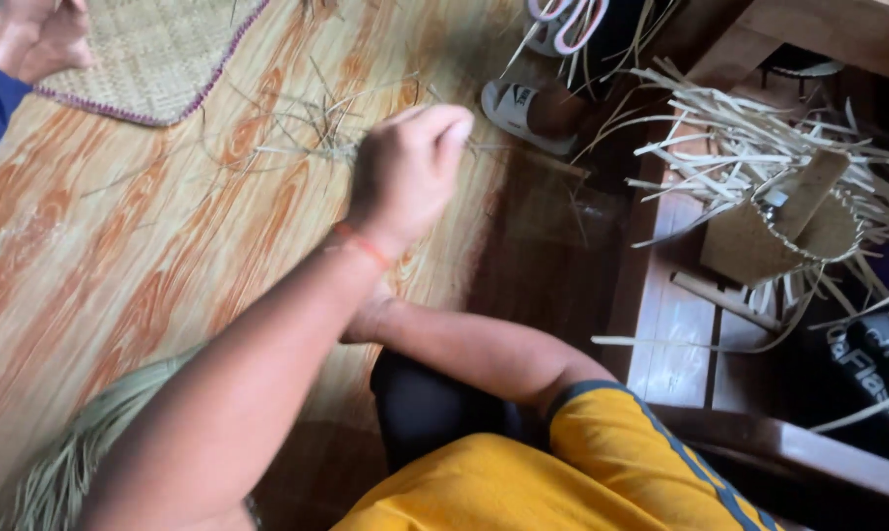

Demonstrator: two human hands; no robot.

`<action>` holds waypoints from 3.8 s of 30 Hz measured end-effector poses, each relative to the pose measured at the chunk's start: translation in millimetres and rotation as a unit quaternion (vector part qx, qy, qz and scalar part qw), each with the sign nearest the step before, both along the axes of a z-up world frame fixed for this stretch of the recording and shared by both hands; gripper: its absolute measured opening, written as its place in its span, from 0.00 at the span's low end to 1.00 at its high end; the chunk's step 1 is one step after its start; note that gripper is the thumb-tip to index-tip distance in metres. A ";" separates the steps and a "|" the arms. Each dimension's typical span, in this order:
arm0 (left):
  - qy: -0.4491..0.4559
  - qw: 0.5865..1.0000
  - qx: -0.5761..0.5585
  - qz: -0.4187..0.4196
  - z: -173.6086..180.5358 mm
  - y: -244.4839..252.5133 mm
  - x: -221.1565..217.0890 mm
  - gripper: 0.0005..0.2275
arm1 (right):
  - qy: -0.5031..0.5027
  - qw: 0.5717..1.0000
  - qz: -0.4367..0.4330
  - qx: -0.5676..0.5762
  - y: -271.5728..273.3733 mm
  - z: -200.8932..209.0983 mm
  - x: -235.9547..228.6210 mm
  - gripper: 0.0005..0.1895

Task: Trimming the ends of a bundle of fibers using scissors to make them even.

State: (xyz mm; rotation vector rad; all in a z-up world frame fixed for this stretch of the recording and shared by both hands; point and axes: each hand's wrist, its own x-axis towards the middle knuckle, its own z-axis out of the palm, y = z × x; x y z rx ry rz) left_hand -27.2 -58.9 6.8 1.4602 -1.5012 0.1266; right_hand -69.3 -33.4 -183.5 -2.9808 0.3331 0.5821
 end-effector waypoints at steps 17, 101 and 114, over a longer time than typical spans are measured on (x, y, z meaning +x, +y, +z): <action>-0.109 0.975 0.091 0.173 4.8 -177.6 -40.6 0.02 | -0.004 0.998 -0.056 -0.006 -116.0 7.8 -10.4 0.13; 0.770 0.544 0.316 0.104 -404.9 282.4 -14.9 0.15 | 0.050 0.777 -0.348 0.523 -26.1 -214.8 12.6 0.16; 0.725 0.578 0.355 0.120 -452.9 273.8 -17.1 0.15 | 0.057 0.784 -0.322 0.528 -26.4 -231.8 0.3 0.12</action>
